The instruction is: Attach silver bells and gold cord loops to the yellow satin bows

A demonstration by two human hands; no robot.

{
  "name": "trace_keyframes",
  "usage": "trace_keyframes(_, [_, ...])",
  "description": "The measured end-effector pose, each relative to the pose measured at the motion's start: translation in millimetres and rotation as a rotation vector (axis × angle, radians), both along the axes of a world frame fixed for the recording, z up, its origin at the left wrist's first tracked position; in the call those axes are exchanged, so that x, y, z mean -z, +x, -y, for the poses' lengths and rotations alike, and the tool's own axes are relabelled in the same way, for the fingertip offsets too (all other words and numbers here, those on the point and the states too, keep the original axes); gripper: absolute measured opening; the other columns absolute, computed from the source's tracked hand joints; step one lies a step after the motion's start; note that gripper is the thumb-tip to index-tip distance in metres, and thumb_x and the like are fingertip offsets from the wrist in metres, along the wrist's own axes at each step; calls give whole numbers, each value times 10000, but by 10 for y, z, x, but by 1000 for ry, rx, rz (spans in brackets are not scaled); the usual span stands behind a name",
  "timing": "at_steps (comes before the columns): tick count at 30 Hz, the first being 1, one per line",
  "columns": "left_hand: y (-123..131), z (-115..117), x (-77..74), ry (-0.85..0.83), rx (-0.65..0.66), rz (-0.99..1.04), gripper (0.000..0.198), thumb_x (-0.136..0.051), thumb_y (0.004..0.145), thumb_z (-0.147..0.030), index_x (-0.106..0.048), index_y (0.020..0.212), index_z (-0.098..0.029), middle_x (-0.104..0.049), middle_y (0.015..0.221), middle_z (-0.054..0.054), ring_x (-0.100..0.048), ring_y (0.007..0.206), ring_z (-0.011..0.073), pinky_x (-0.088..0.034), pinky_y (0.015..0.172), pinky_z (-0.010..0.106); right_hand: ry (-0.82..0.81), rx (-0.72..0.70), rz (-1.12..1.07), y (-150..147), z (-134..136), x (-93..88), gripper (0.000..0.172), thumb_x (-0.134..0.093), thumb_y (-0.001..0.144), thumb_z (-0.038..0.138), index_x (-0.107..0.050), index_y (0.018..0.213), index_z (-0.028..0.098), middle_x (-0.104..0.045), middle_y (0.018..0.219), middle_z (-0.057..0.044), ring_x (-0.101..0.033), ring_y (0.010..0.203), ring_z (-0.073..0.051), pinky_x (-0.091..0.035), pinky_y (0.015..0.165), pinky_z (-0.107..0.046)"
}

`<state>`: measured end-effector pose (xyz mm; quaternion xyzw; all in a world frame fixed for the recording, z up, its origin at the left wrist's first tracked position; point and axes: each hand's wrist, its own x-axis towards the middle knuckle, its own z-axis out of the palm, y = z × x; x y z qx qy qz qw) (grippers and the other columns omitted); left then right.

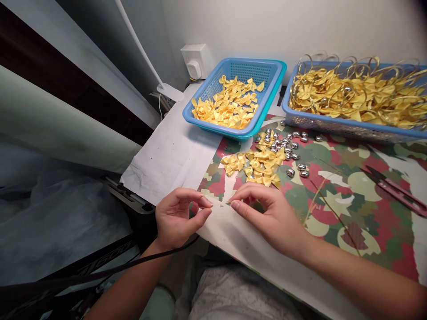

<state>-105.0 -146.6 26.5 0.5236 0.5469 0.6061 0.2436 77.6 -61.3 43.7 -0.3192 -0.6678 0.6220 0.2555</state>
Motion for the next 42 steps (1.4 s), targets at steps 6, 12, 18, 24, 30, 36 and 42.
trace_keyframes(6, [-14,12,22,-34,-29,85,292,-760,697,-95,-646,946,-197,-756,713,7,-709,619,138,-575,556,209,11,34,20,8,-13,-3,132,-602,853,233,-693,773,181,-645,732,-14,-558,692,-131,-426,605,-260])
trace_keyframes(12, [-48,14,61,-62,-49,150,257,-743,748,-178,-630,976,-212,-759,729,3,-680,541,122,-571,500,216,21,56,5,3,-16,-5,129,-607,845,221,-679,746,182,-640,723,-13,-558,685,-130,-425,589,-249])
trace_keyframes(18, [-58,38,83,-114,-113,118,229,-735,762,-232,-601,947,-223,-757,714,-12,-654,476,114,-571,471,226,34,55,17,3,-19,-3,127,-607,843,218,-679,744,183,-643,714,-13,-553,668,-129,-424,583,-253])
trace_keyframes(24, [-73,34,99,-104,-97,136,227,-731,774,-246,-609,964,-228,-752,733,-10,-655,515,124,-563,500,241,33,53,13,0,-20,-3,128,-606,845,212,-679,745,181,-641,719,-9,-552,678,-125,-422,587,-247])
trace_keyframes(30, [-126,-118,-61,-114,93,-62,108,-647,828,-231,-719,902,-198,-681,789,54,-631,725,176,-527,647,299,35,42,4,-3,-15,-8,122,-604,850,204,-685,763,175,-655,738,-13,-565,710,-128,-429,614,-249])
trace_keyframes(36, [-14,-324,-290,-175,296,-352,103,-706,772,-144,-720,855,-204,-679,810,43,-631,769,174,-508,672,285,50,49,-19,-13,-10,-4,124,-604,851,191,-686,761,169,-649,721,-12,-566,701,-126,-425,608,-246])
trace_keyframes(42, [33,-331,-275,-165,290,-377,112,-667,799,-86,-684,787,-196,-665,769,11,-613,742,141,-492,692,266,25,38,-22,-22,-7,5,113,-611,844,182,-697,774,158,-677,756,-12,-581,727,-115,-429,624,-236])
